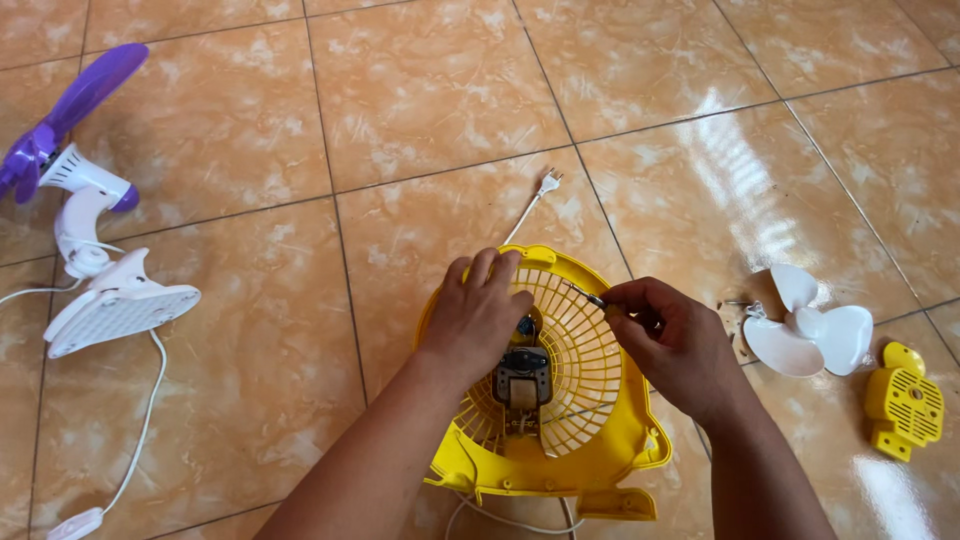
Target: The person disassembles a yellow electric fan, removes the motor, and then reassembles it by securing the motor back into the fan housing with screws. The person uses a screwdriver to tighten the screws and reattaches the rear cover.
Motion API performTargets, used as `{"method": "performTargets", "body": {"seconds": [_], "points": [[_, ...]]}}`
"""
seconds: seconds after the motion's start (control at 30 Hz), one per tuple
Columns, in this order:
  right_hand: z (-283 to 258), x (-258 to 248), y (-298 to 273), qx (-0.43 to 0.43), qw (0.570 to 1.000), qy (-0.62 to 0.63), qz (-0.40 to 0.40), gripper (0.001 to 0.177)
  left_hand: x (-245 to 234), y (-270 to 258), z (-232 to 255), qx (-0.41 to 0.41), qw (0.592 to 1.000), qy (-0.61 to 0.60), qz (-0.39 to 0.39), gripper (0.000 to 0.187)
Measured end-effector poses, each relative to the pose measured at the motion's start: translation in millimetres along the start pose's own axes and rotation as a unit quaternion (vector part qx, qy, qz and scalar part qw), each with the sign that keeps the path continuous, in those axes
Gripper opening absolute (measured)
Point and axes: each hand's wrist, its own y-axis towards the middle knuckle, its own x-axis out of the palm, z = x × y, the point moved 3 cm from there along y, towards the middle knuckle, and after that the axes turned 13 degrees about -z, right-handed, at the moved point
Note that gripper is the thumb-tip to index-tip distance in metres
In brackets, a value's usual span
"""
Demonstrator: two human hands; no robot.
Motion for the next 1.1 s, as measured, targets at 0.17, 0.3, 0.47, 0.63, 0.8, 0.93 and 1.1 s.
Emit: {"method": "performTargets", "body": {"seconds": [0.17,0.3,0.47,0.63,0.8,0.93,1.1], "points": [[3,1,0,-0.024,1.0,-0.01,-0.006,0.028,3,-3,-6,-0.051,0.998,-0.004,0.024,0.03],[3,3,-3,-0.026,1.0,-0.006,-0.012,0.028,5,-11,-9,-0.08,0.994,-0.059,-0.041,0.028],[5,5,-11,-0.023,0.999,-0.012,-0.031,0.027,7,-31,13,-0.085,0.992,-0.073,-0.065,0.025],[4,7,-20,-0.014,0.999,0.004,-0.053,0.026,0,-53,37,-0.015,0.998,-0.006,0.063,0.012],[-4,2,-27,-0.002,0.998,-0.045,-0.045,0.026,23,-34,40,0.01,0.991,-0.1,-0.089,0.012],[-7,-5,-27,0.042,0.993,-0.097,-0.049,0.026,45,-16,43,-0.05,0.97,-0.14,-0.193,0.016],[-5,-7,-29,0.041,0.989,-0.132,-0.056,0.024,58,-17,36,-0.066,0.956,-0.201,-0.203,0.017]]}}
